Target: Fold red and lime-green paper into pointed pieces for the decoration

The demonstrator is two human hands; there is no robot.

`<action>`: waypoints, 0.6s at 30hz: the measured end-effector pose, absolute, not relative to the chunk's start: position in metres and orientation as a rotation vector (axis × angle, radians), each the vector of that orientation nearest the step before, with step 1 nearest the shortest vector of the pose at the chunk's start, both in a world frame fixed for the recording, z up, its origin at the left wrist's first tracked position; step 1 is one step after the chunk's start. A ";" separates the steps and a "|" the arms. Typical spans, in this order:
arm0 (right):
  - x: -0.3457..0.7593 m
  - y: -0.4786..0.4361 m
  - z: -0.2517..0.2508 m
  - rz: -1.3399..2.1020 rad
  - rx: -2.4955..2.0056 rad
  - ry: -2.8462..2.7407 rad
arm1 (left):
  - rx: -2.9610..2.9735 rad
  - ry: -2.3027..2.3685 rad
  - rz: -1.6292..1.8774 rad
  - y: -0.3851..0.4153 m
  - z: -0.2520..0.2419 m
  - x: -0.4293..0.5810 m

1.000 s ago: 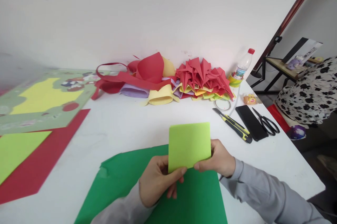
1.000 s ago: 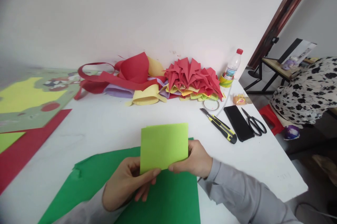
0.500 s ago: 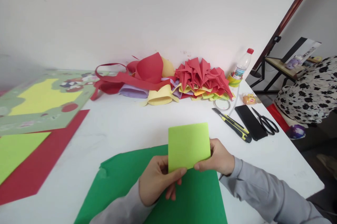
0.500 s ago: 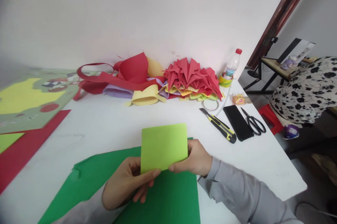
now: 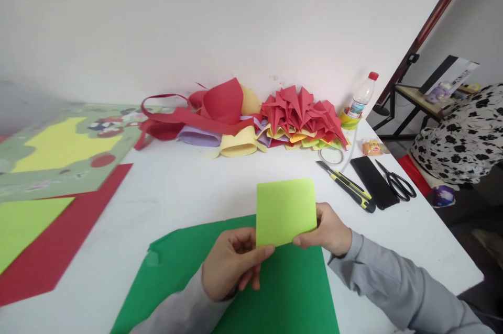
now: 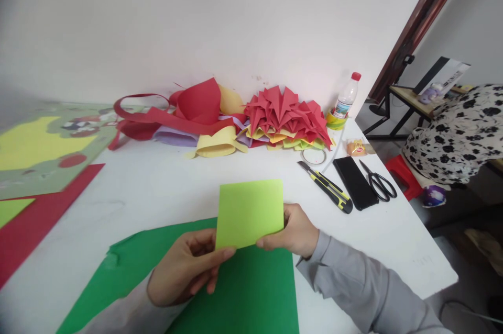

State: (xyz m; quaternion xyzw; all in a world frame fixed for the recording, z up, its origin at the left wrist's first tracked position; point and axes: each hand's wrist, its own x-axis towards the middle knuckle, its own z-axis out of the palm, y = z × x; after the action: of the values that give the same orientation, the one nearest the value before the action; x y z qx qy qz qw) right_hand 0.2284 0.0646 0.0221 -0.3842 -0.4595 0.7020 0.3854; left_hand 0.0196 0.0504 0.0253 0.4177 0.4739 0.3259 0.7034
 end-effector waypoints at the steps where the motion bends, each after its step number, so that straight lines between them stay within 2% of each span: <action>1: 0.229 0.065 0.023 1.783 -0.979 -1.168 | 0.923 1.058 0.730 0.050 0.025 0.020; 18: 0.229 0.068 0.021 1.721 -0.955 -1.135 | 0.909 1.024 0.901 0.053 0.025 0.016</action>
State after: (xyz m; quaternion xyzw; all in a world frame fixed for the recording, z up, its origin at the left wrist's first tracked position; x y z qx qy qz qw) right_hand 0.2289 0.0684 0.0206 -0.3813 -0.4530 0.6870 0.4212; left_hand 0.0158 0.0532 0.0246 0.4052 0.4565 0.4016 0.6827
